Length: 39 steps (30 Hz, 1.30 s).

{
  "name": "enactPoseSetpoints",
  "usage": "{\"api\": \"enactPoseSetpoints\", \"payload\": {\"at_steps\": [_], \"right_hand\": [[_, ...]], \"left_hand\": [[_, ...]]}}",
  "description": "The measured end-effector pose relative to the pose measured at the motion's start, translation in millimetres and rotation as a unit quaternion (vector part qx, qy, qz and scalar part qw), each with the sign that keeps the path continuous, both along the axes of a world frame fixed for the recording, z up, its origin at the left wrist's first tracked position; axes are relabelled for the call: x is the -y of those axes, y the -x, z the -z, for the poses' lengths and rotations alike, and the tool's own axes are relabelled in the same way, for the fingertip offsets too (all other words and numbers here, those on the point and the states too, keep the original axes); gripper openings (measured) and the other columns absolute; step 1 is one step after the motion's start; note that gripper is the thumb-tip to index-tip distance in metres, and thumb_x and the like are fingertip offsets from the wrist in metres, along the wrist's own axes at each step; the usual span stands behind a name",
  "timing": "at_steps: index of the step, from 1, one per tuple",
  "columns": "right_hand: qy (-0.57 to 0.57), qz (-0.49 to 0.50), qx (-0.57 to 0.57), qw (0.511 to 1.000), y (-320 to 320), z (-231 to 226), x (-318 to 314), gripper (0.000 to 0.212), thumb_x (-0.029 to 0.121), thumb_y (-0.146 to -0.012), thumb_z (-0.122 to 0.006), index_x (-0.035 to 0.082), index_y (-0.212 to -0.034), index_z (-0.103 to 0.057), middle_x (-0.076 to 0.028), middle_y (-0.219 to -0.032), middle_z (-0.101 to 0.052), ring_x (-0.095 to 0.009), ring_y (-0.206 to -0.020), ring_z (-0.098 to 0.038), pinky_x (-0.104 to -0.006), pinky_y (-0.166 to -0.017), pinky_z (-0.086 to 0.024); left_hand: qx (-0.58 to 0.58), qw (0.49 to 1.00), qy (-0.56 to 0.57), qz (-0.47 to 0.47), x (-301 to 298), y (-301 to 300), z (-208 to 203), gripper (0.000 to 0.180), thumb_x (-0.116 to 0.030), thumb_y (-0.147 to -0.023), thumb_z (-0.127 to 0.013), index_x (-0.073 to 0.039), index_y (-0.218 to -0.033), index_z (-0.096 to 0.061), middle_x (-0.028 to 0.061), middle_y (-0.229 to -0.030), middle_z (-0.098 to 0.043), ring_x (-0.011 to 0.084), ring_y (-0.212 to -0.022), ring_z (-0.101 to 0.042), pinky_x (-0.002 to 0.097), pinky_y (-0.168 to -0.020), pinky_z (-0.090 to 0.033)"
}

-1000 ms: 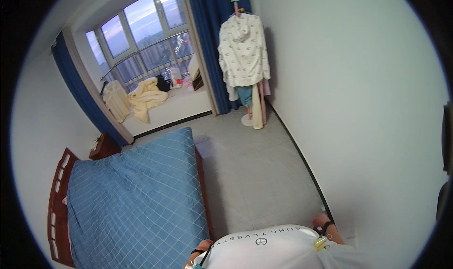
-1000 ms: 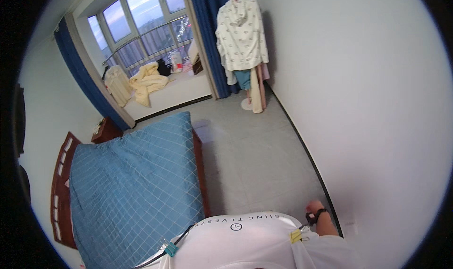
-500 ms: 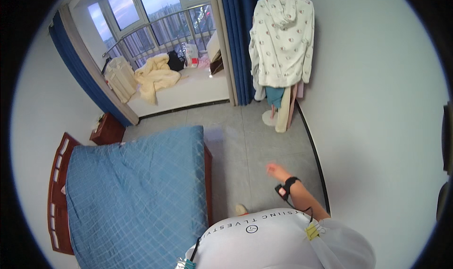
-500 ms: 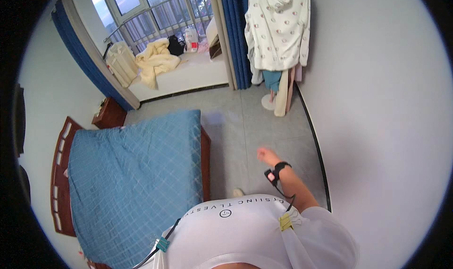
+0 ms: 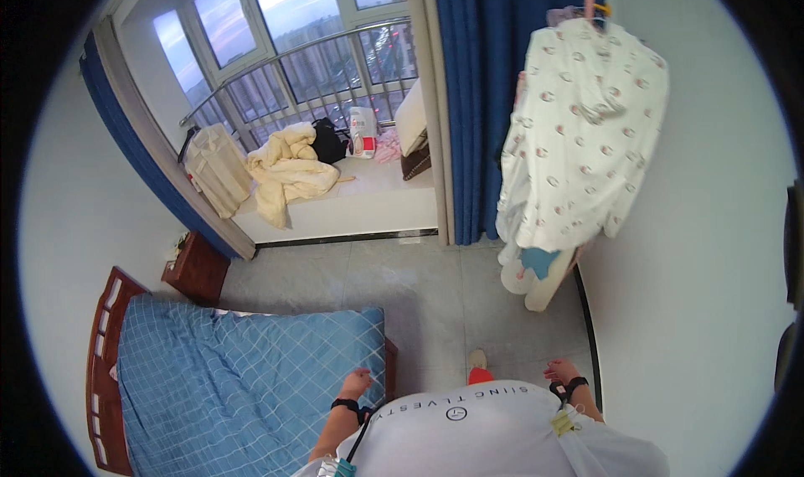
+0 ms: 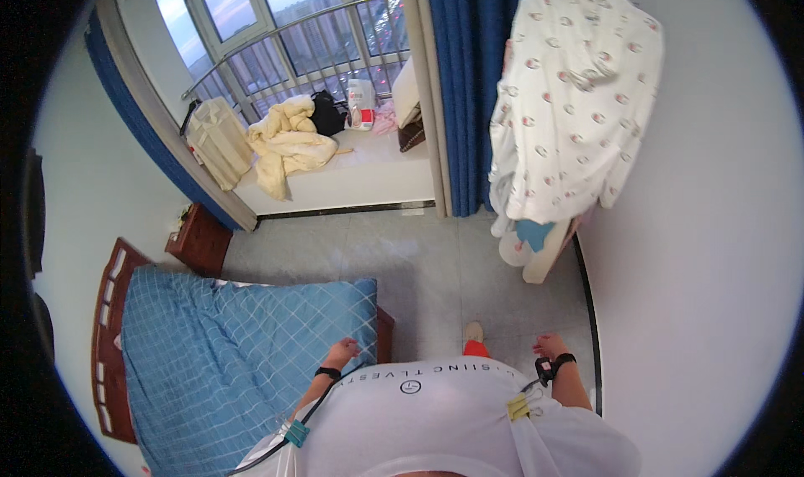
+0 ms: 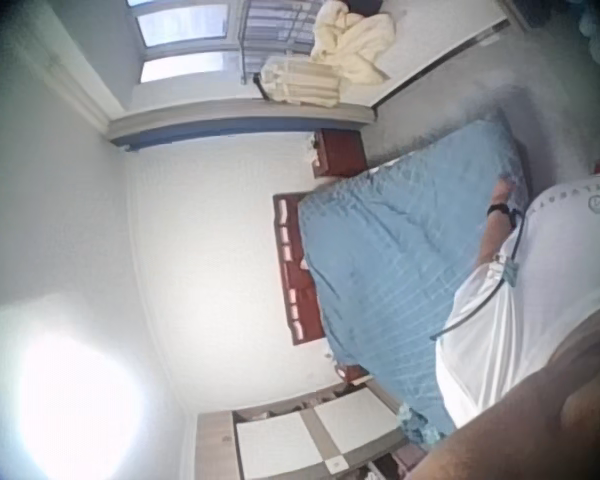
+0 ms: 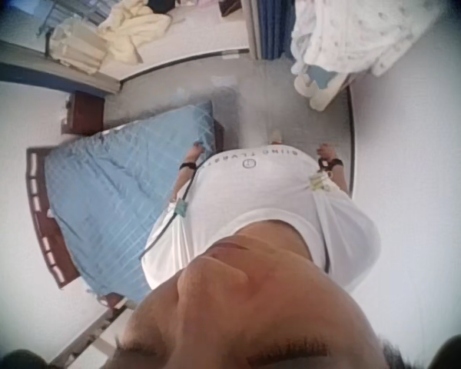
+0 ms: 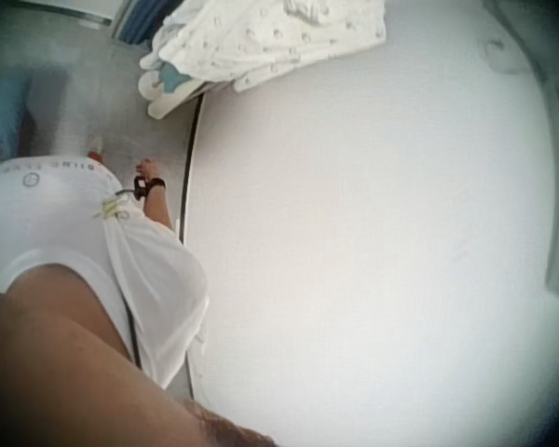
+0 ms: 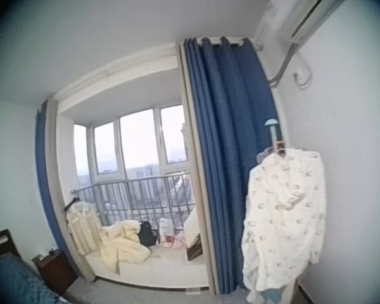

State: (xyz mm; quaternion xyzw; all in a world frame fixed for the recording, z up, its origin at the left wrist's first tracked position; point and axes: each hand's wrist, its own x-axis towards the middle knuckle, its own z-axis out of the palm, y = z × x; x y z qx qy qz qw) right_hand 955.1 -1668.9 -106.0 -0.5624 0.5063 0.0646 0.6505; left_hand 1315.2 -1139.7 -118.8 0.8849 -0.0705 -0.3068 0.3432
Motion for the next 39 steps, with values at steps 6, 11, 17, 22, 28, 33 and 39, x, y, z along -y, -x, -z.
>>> {"api": "enactPoseSetpoints", "payload": {"at_steps": [6, 11, 17, 22, 28, 33, 39], "right_hand": [[0.207, -0.320, 0.027, 0.924, -280, -21, 128, 0.020, 0.020, -0.086, -0.053, 0.002, -0.088, -0.062, -0.010, -0.079, -0.067, -0.020, -0.068, -0.064, -0.0334, -0.060, -0.048], [0.152, -0.313, 0.185, 0.919, -544, -76, 147, 0.021, 0.018, -0.087, -0.053, 0.001, -0.091, -0.063, -0.008, -0.079, -0.066, -0.017, -0.070, -0.062, -0.0319, -0.066, -0.049], [0.109, -0.352, 0.306, 0.878, -757, -79, 92, 0.017, 0.018, -0.091, -0.051, 0.003, -0.097, -0.058, -0.003, -0.083, -0.062, -0.013, -0.074, -0.058, -0.0278, -0.066, -0.048], [0.082, -0.592, 0.100, 0.795, -820, -34, 79, 0.026, 0.022, -0.089, -0.055, 0.003, -0.106, -0.060, 0.000, -0.081, -0.060, -0.011, -0.073, -0.054, -0.0284, -0.065, -0.045], [0.062, -0.464, 0.031, 0.883, -902, -10, 114, 0.020, 0.022, -0.088, -0.054, 0.005, -0.093, -0.062, -0.003, -0.081, -0.065, -0.013, -0.069, -0.060, -0.0292, -0.060, -0.048], [-0.092, -0.324, 0.021, 0.941, -1030, 11, 130, 0.020, 0.021, -0.092, -0.054, 0.004, -0.103, -0.056, -0.012, -0.088, -0.066, -0.021, -0.071, -0.064, -0.0321, -0.063, -0.052], [-0.174, -0.266, 0.147, 0.937, -1290, -8, 95, 0.016, 0.021, -0.092, -0.055, 0.006, -0.099, -0.056, -0.009, -0.083, -0.065, -0.018, -0.066, -0.062, -0.0280, -0.055, -0.048]], "left_hand": [[0.105, 0.986, -0.079, 0.100, 73, -61, 20, 0.031, -0.031, -0.087, -0.048, -0.008, -0.097, -0.067, 0.0169, -0.094, -0.067, 0.0315, -0.089, -0.064, 0.0418, -0.076, -0.049], [-0.024, 0.992, -0.119, 0.019, 62, -96, 21, 0.033, -0.034, -0.087, -0.048, -0.008, -0.092, -0.067, 0.0203, -0.099, -0.065, 0.0352, -0.094, -0.062, 0.0461, -0.079, -0.048], [-0.080, 0.977, -0.181, -0.073, 32, -172, 35, 0.031, -0.031, -0.085, -0.051, -0.007, -0.096, -0.067, 0.0186, -0.097, -0.066, 0.0329, -0.090, -0.063, 0.0427, -0.076, -0.049], [-0.076, 0.975, -0.193, -0.077, 12, -309, 40, 0.030, -0.028, -0.084, -0.054, -0.006, -0.099, -0.066, 0.0172, -0.095, -0.067, 0.0309, -0.087, -0.064, 0.0399, -0.074, -0.050], [-0.032, 0.985, -0.144, -0.089, 25, -526, -6, 0.030, -0.025, -0.082, -0.057, -0.005, -0.103, -0.065, 0.0155, -0.094, -0.067, 0.0285, -0.083, -0.066, 0.0365, -0.071, -0.052], [0.026, 0.966, 0.025, -0.255, 67, -669, -34, 0.033, -0.023, -0.082, -0.058, -0.003, -0.108, -0.063, 0.0148, -0.093, -0.068, 0.0251, -0.079, -0.067, 0.0337, -0.070, -0.051], [0.043, 0.986, -0.034, -0.156, 46, -714, 12, 0.029, -0.016, -0.088, -0.055, -0.001, -0.112, -0.060, 0.0157, -0.097, -0.067, 0.0238, -0.088, -0.065, 0.0350, -0.077, -0.051]]}}
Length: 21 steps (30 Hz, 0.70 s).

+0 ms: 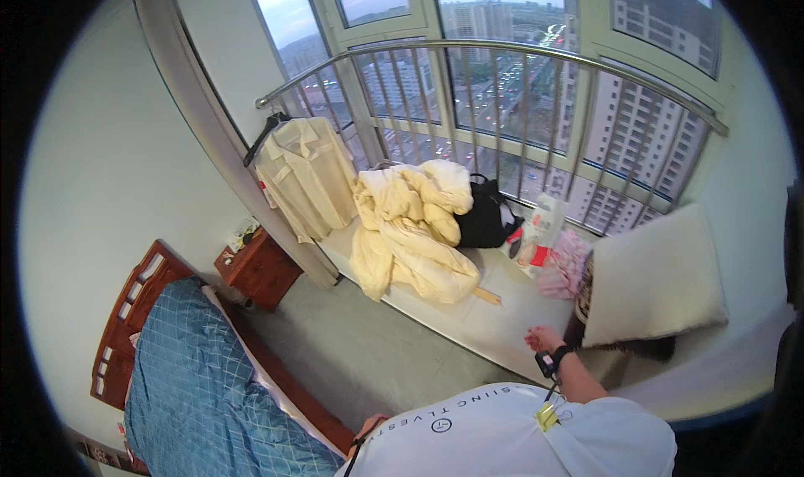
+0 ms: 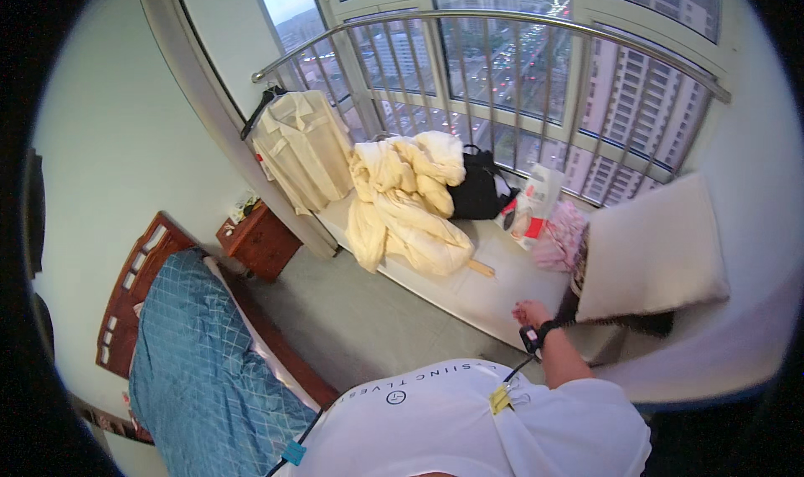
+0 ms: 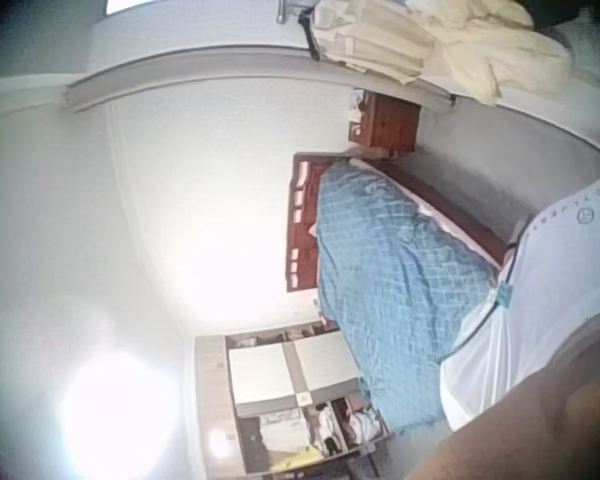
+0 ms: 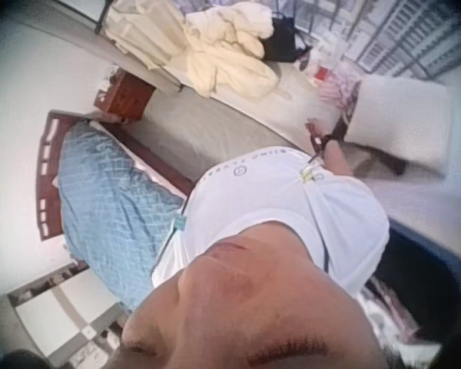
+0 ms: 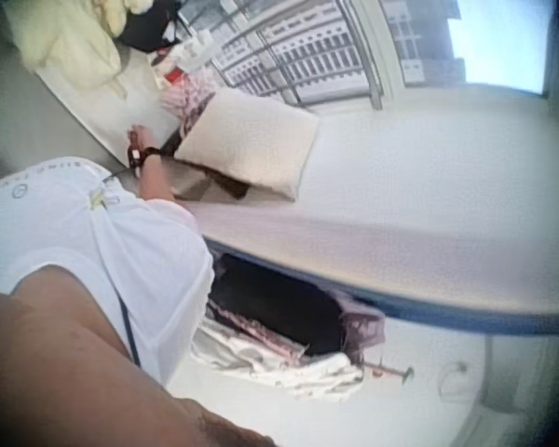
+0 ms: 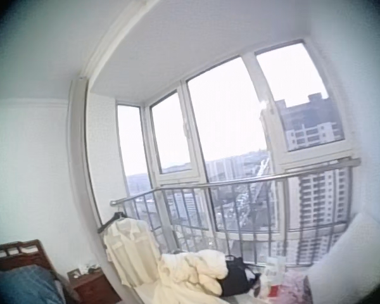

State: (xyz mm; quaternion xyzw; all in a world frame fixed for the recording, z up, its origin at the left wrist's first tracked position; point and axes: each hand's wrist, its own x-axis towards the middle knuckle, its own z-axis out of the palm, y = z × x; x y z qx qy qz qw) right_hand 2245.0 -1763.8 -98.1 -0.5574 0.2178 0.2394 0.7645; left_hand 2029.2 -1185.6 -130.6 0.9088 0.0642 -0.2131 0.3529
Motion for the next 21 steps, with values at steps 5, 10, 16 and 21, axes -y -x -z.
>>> {"api": "enactPoseSetpoints", "payload": {"at_steps": [5, 10, 16, 21], "right_hand": [[0.121, -0.043, 0.043, 0.991, -199, -55, -95, 0.017, 0.023, -0.091, -0.055, 0.006, -0.089, -0.059, -0.005, -0.076, -0.064, -0.012, -0.059, -0.059, -0.0252, -0.053, -0.046], [0.071, -0.134, 0.126, 0.980, -293, -72, -216, 0.020, 0.022, -0.090, -0.055, 0.005, -0.099, -0.060, -0.007, -0.079, -0.066, -0.013, -0.059, -0.059, -0.0248, -0.051, -0.046], [0.043, -0.230, 0.069, 0.970, -310, -53, -314, 0.030, 0.019, -0.087, -0.058, 0.005, -0.113, -0.055, -0.009, -0.090, -0.067, -0.016, -0.070, -0.064, -0.0272, -0.056, -0.048], [0.167, -0.204, 0.130, 0.956, -369, -44, -323, 0.049, 0.020, -0.085, -0.060, 0.003, -0.128, -0.046, -0.010, -0.089, -0.066, -0.017, -0.067, -0.063, -0.0295, -0.055, -0.049]], "left_hand": [[-0.119, 0.982, -0.037, -0.141, -37, 12, 20, 0.028, -0.014, -0.088, -0.053, 0.000, -0.112, -0.060, 0.0155, -0.094, -0.067, 0.0229, -0.085, -0.065, 0.0342, -0.075, -0.051], [-0.151, 0.960, -0.029, -0.235, -67, 0, 22, 0.027, -0.013, -0.089, -0.051, 0.001, -0.111, -0.059, 0.0154, -0.092, -0.067, 0.0220, -0.082, -0.065, 0.0333, -0.073, -0.052], [-0.147, 0.951, -0.017, -0.273, -124, -60, 15, 0.026, -0.011, -0.089, -0.050, 0.002, -0.111, -0.058, 0.0152, -0.089, -0.067, 0.0210, -0.078, -0.065, 0.0322, -0.070, -0.052], [-0.106, 0.938, 0.024, -0.329, -170, -132, -26, 0.026, -0.009, -0.089, -0.048, 0.003, -0.110, -0.058, 0.0151, -0.086, -0.067, 0.0201, -0.075, -0.064, 0.0314, -0.067, -0.053]]}}
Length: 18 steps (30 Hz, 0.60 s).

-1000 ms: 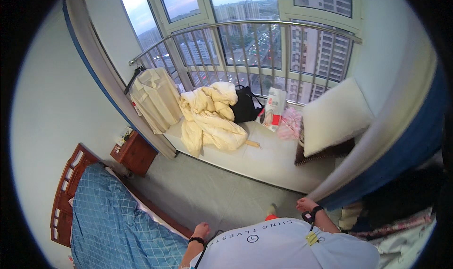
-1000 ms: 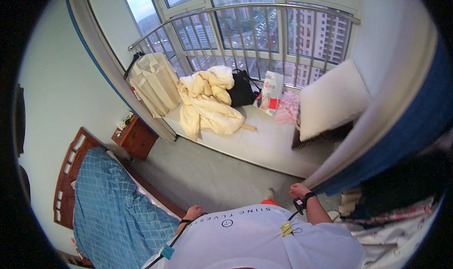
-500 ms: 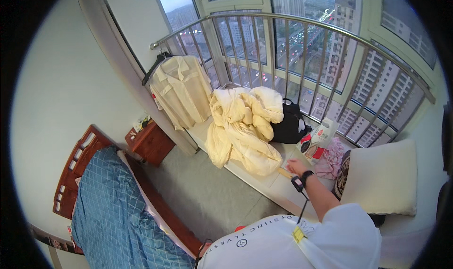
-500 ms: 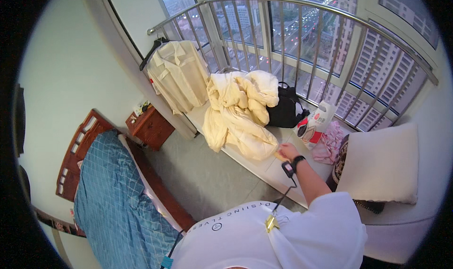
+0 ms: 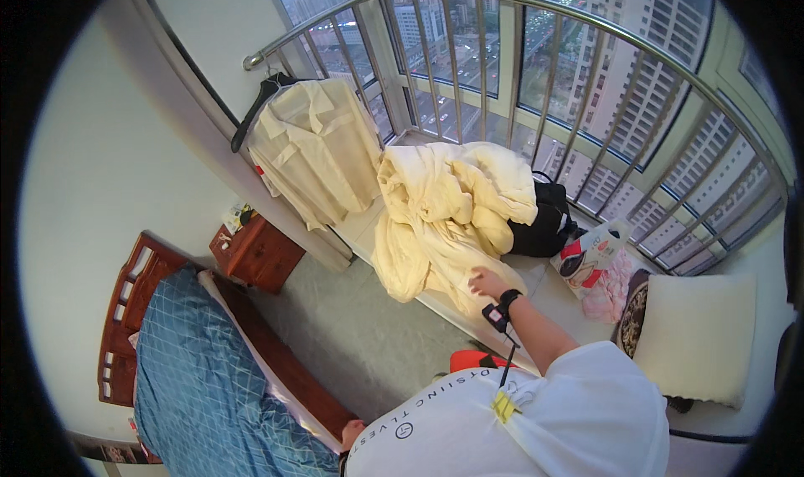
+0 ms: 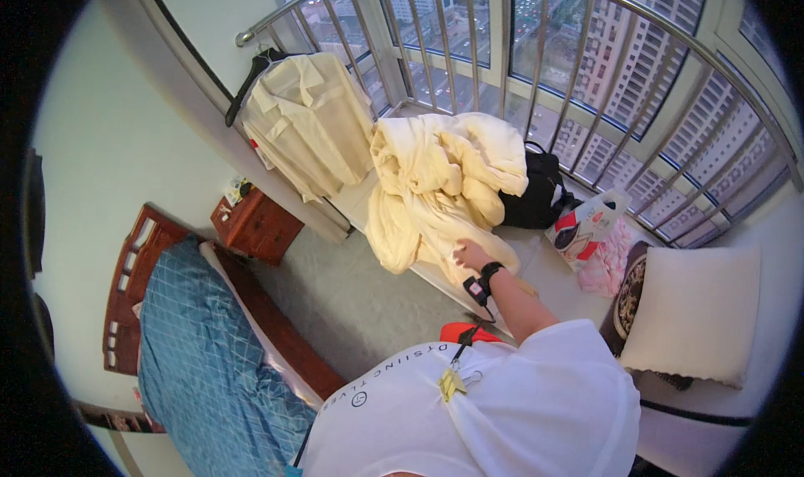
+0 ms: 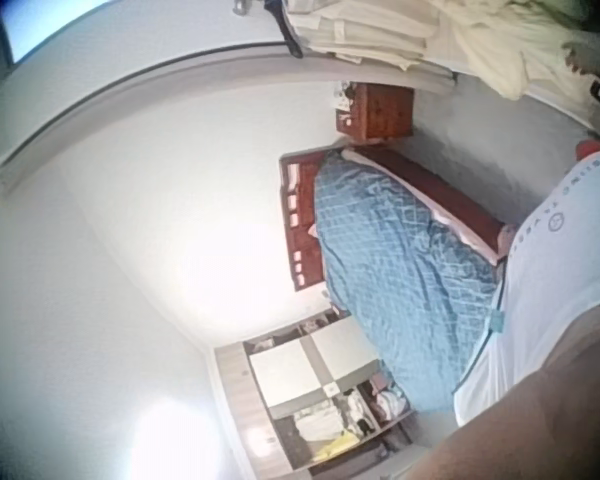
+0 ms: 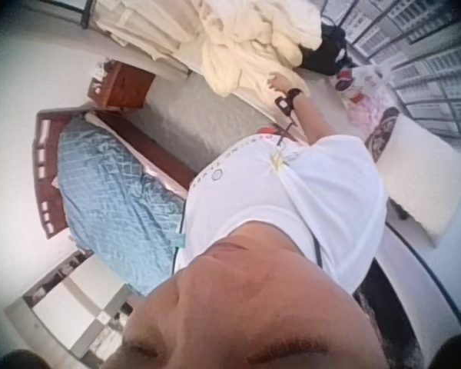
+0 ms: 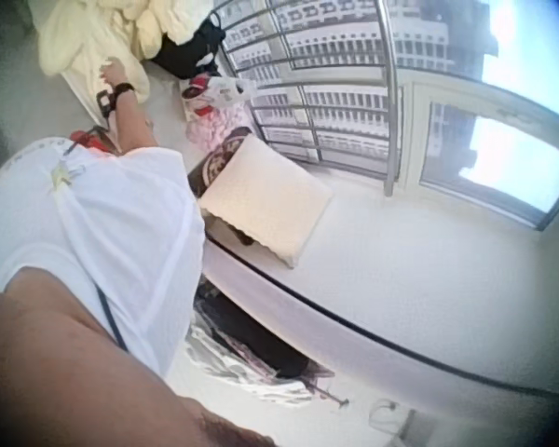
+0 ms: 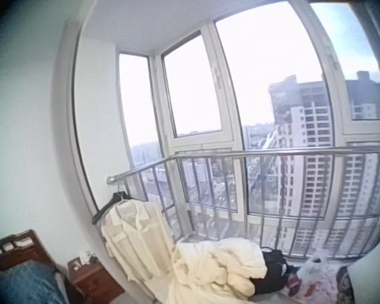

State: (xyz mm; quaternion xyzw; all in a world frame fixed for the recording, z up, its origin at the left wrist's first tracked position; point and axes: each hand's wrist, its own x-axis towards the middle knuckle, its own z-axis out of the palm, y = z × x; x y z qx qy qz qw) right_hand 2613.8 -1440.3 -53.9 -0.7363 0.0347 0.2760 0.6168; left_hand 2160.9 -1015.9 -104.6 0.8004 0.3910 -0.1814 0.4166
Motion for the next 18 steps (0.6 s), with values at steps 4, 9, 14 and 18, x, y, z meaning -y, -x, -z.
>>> {"api": "enactPoseSetpoints", "payload": {"at_steps": [4, 9, 14, 18], "right_hand": [[0.197, 0.086, 0.269, 0.939, -106, -18, 9, 0.051, 0.019, -0.080, -0.064, 0.003, -0.126, -0.047, -0.017, -0.091, -0.065, -0.033, -0.085, -0.063, -0.0392, -0.079, -0.050], [0.415, 0.086, 0.350, 0.836, -224, -54, 6, 0.087, 0.029, -0.074, -0.073, 0.008, -0.143, -0.025, -0.021, -0.136, -0.040, -0.037, -0.123, -0.042, -0.0409, -0.100, -0.038], [0.488, -0.031, 0.196, 0.850, -289, -47, -12, 0.103, 0.033, -0.069, -0.077, 0.009, -0.147, -0.013, -0.021, -0.143, -0.033, -0.039, -0.126, -0.040, -0.0433, -0.101, -0.038], [0.330, 0.007, 0.174, 0.928, -316, -9, -23, 0.090, 0.022, -0.070, -0.073, 0.004, -0.142, -0.021, -0.022, -0.127, -0.051, -0.038, -0.115, -0.051, -0.0405, -0.095, -0.042]], "left_hand": [[0.035, 0.992, 0.042, -0.114, -2, -54, -18, 0.025, -0.008, -0.090, -0.047, 0.003, -0.110, -0.057, 0.0150, -0.084, -0.067, 0.0194, -0.073, -0.064, 0.0307, -0.065, -0.053], [0.075, 0.977, 0.151, -0.128, 27, -72, -5, 0.024, -0.010, -0.088, -0.054, 0.003, -0.107, -0.058, 0.0138, -0.086, -0.067, 0.0203, -0.072, -0.064, 0.0330, -0.064, -0.053], [-0.025, 0.986, 0.109, -0.125, 58, -59, 20, 0.026, -0.013, -0.091, -0.052, 0.003, -0.111, -0.055, 0.0130, -0.090, -0.067, 0.0196, -0.073, -0.064, 0.0311, -0.061, -0.052], [-0.021, 0.970, 0.149, -0.191, 47, -70, 16, 0.028, -0.016, -0.093, -0.050, 0.003, -0.114, -0.053, 0.0123, -0.092, -0.067, 0.0191, -0.074, -0.064, 0.0296, -0.059, -0.051]]}}
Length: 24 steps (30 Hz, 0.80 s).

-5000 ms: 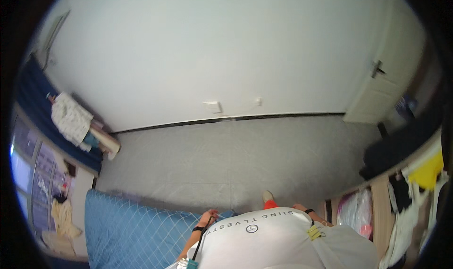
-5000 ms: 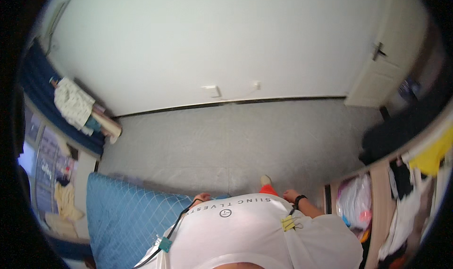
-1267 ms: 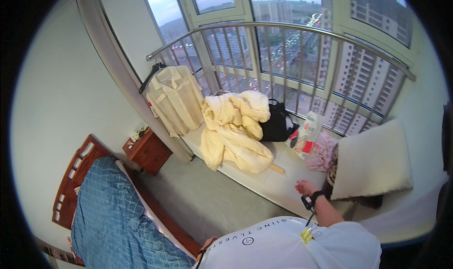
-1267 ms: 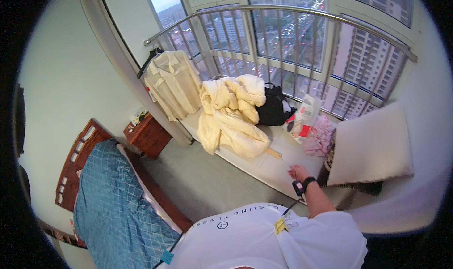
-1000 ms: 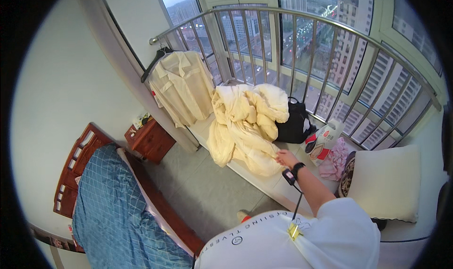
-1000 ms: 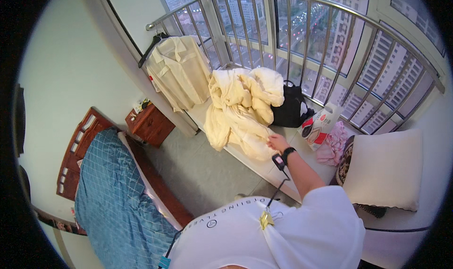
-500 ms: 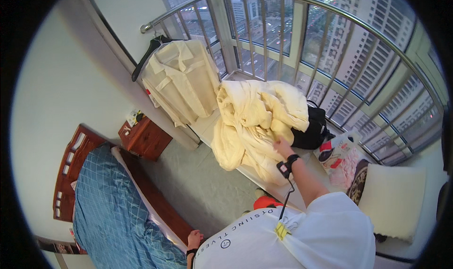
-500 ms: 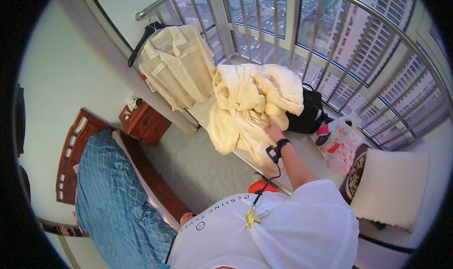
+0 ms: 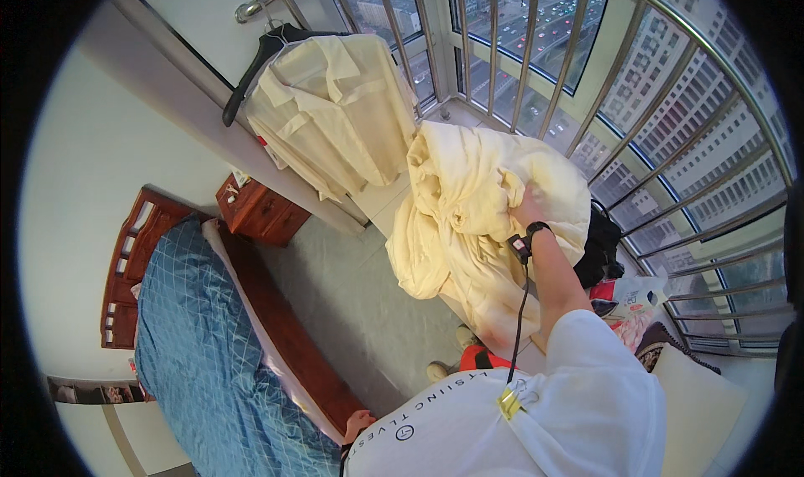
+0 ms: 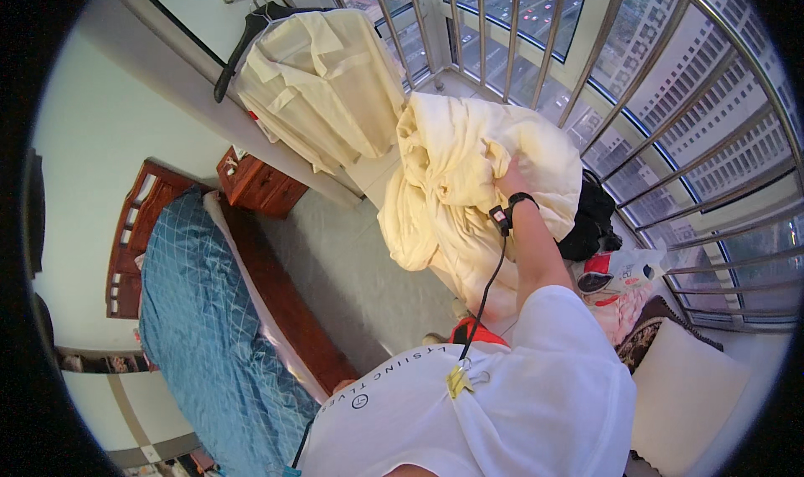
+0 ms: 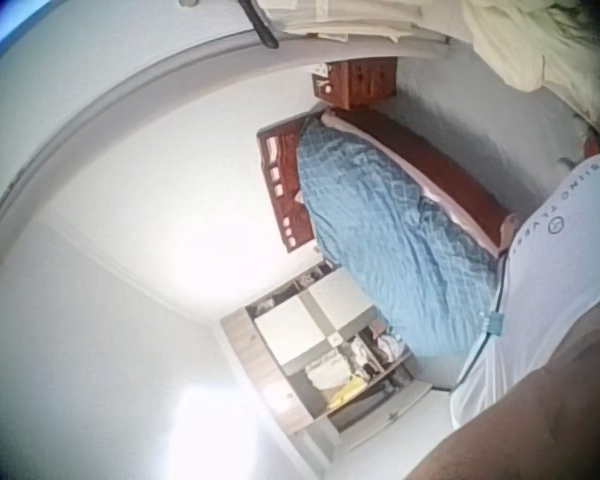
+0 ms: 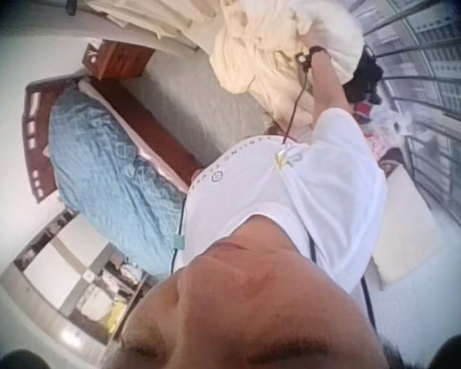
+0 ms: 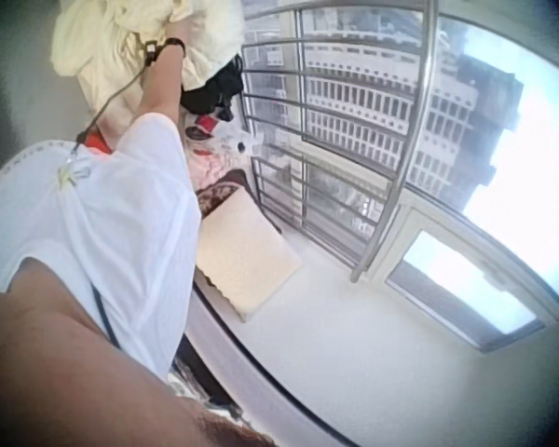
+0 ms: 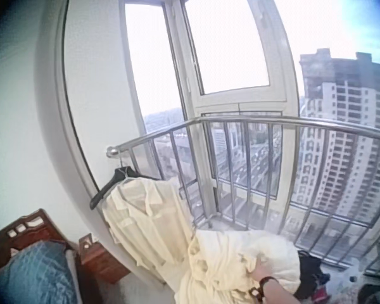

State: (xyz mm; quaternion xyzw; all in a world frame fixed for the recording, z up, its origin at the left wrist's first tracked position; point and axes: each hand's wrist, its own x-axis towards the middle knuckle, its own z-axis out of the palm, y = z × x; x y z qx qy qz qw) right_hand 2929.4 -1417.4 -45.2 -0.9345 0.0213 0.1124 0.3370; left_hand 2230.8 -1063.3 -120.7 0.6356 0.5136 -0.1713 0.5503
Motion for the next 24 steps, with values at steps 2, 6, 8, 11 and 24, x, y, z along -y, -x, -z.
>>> {"api": "enactPoseSetpoints", "payload": {"at_steps": [2, 6, 8, 11, 24], "right_hand": [[-0.078, -0.020, 0.005, 0.997, -3, 8, -7, 0.074, 0.018, -0.073, -0.068, 0.002, -0.137, -0.033, -0.023, -0.118, -0.057, -0.037, -0.106, -0.056, -0.0398, -0.090, -0.045], [-0.251, -0.048, -0.030, 0.966, 55, -23, -50, 0.035, 0.008, -0.079, -0.057, 0.000, -0.113, -0.059, -0.017, -0.105, -0.065, -0.032, -0.092, -0.063, -0.0353, -0.082, -0.049], [-0.477, -0.073, -0.062, 0.874, 102, -66, -70, 0.035, 0.003, -0.078, -0.056, 0.001, -0.112, -0.060, -0.009, -0.102, -0.065, -0.022, -0.089, -0.063, -0.0297, -0.080, -0.049], [-0.514, -0.193, -0.142, 0.823, 142, -142, -83, 0.038, -0.003, -0.073, -0.057, 0.002, -0.110, -0.061, -0.005, -0.100, -0.064, -0.015, -0.091, -0.059, -0.0262, -0.081, -0.048], [-0.355, -0.690, -0.342, 0.530, 259, -184, -133, 0.031, 0.012, -0.086, -0.060, 0.005, -0.117, -0.059, -0.008, -0.111, -0.062, -0.015, -0.105, -0.056, -0.0283, -0.090, -0.042]], "left_hand": [[0.020, 0.999, 0.034, -0.021, -10, -29, -13, 0.029, -0.017, -0.094, -0.050, 0.001, -0.117, -0.052, 0.0117, -0.095, -0.066, 0.0193, -0.075, -0.064, 0.0308, -0.061, -0.051], [0.055, 0.998, 0.009, -0.034, -14, -128, -71, 0.034, -0.025, -0.097, -0.046, -0.006, -0.126, -0.046, 0.0097, -0.100, -0.065, 0.0191, -0.080, -0.063, 0.0336, -0.070, -0.053], [0.114, 0.991, -0.006, -0.075, -7, -186, -112, 0.036, -0.029, -0.098, -0.046, -0.008, -0.128, -0.046, 0.0096, -0.103, -0.065, 0.0193, -0.087, -0.062, 0.0345, -0.076, -0.051], [0.208, 0.969, 0.046, -0.123, 10, -264, -175, 0.047, -0.035, -0.097, -0.046, -0.009, -0.135, -0.037, 0.0128, -0.118, -0.058, 0.0216, -0.102, -0.057, 0.0382, -0.084, -0.048], [0.284, 0.901, 0.014, 0.328, 58, -333, -157, 0.047, -0.027, -0.084, -0.059, 0.002, -0.120, -0.053, 0.0114, -0.106, -0.064, 0.0235, -0.090, -0.062, 0.0347, -0.081, -0.049]]}}
